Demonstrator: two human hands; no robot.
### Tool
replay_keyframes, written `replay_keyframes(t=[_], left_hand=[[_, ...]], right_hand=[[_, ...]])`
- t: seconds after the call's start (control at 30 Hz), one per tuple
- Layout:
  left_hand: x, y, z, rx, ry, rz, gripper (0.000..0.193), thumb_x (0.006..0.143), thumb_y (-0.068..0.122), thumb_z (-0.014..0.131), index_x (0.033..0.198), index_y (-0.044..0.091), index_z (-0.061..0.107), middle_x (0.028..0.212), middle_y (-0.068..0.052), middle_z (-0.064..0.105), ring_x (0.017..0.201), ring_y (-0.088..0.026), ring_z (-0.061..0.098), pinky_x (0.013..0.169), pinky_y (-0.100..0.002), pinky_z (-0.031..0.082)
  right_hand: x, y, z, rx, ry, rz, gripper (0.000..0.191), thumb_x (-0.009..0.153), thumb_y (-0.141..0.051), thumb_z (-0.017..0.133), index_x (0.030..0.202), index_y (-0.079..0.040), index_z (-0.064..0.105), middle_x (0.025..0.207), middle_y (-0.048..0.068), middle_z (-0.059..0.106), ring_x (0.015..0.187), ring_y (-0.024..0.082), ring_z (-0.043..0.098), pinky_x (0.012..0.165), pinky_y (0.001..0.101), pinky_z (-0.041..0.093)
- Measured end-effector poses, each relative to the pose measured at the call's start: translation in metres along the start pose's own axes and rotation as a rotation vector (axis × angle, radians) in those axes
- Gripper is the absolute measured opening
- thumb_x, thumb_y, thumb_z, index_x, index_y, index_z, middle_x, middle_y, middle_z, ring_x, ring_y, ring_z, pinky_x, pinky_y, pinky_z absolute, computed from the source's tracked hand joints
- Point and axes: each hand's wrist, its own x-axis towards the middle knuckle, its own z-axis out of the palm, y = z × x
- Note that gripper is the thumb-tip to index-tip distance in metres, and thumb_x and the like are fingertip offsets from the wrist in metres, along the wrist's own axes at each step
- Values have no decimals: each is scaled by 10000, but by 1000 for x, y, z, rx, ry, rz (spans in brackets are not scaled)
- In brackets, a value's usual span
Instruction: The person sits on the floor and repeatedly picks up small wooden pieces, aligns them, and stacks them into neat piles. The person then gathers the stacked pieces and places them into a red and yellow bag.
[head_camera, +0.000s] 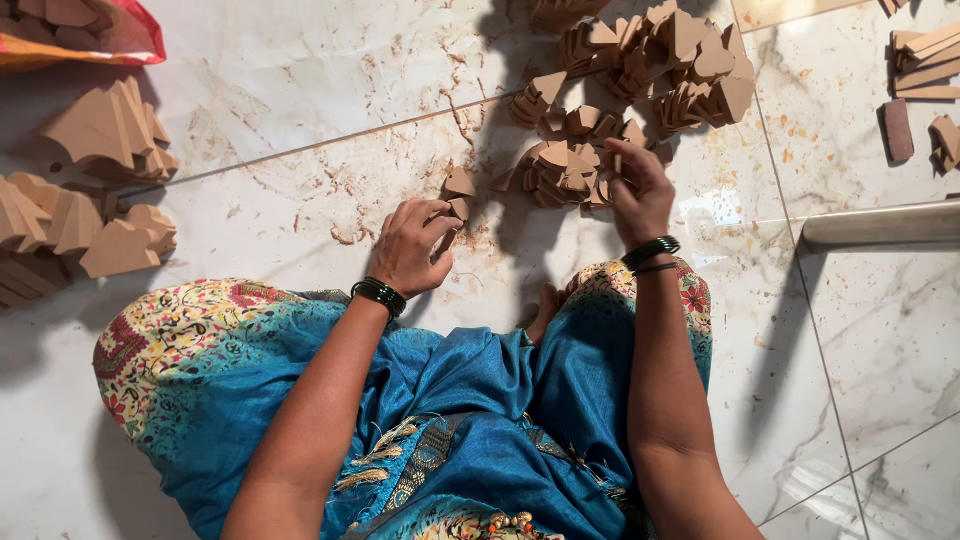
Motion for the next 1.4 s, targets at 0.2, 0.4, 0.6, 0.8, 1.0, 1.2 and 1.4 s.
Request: replay_keyframes(t=[0.2, 0.4, 0.6, 0.8, 1.0, 1.2, 1.4], left_hand=[[-2, -5, 5, 71, 27, -86, 463, 675, 218, 894, 1103, 174, 726, 1241, -27, 639, 1216, -283, 562, 1021, -447, 480], [-1, -8, 9, 55, -18, -161, 455, 678, 242, 913, 1080, 167, 714, 1272, -27, 619, 1208, -277, 558, 1033, -439, 493], [-4, -8, 12, 98, 6, -72, 462, 646, 231, 903, 1068, 181, 721, 1343, -63, 598, 1293, -314, 520, 1043, -470, 449], [-5, -12, 21, 215, -13, -12, 361, 725, 119, 838, 1063, 181, 727, 1301, -28, 606, 1266, -276, 549, 1020, -461, 468], [-3, -14, 13, 87, -36, -130, 360, 642, 49, 789, 988, 105, 707, 1160, -92, 580, 1095, -321, 561, 958, -431, 512], [2, -12, 6, -111, 135, -190, 236, 732, 30, 787, 937, 88, 683, 1154, -124, 551, 996, -329, 637, 845, -445, 553], [0, -17, 15, -151, 224, -66, 220, 748, 3, 764, 923, 96, 667, 1165, -102, 563, 999, -314, 650, 829, -428, 559]], right_hand=[[-2, -9, 7, -320, -17, -116, 496, 901, 122, 633, 1334, -117, 675, 1243, 48, 713, 1121, 173, 721, 930, 305, 615], [-1, -11, 10, -218, -34, -73, 599, 865, 148, 558, 1397, -120, 625, 1293, 86, 690, 1131, 192, 709, 907, 304, 618], [-5, -33, 17, -436, -8, -333, 640, 821, 189, 512, 1381, -104, 617, 1276, 119, 685, 1128, 260, 706, 857, 333, 612], [-26, -38, 118, -560, -220, -465, 439, 949, 3, 584, 1312, -227, 670, 1354, 78, 680, 1186, 292, 671, 979, 426, 588], [-36, -29, 162, -797, -376, -467, 536, 809, -95, 674, 1333, -203, 652, 1369, 190, 562, 1110, 374, 597, 849, 477, 530], [-37, -50, 130, -468, -271, -374, 169, 1023, -86, 629, 1160, -179, 664, 1183, 121, 646, 1082, 334, 659, 918, 410, 556], [-78, -108, 59, -321, -215, -293, 369, 942, -1, 600, 1301, -83, 606, 1295, 179, 619, 1095, 301, 673, 822, 362, 591]])
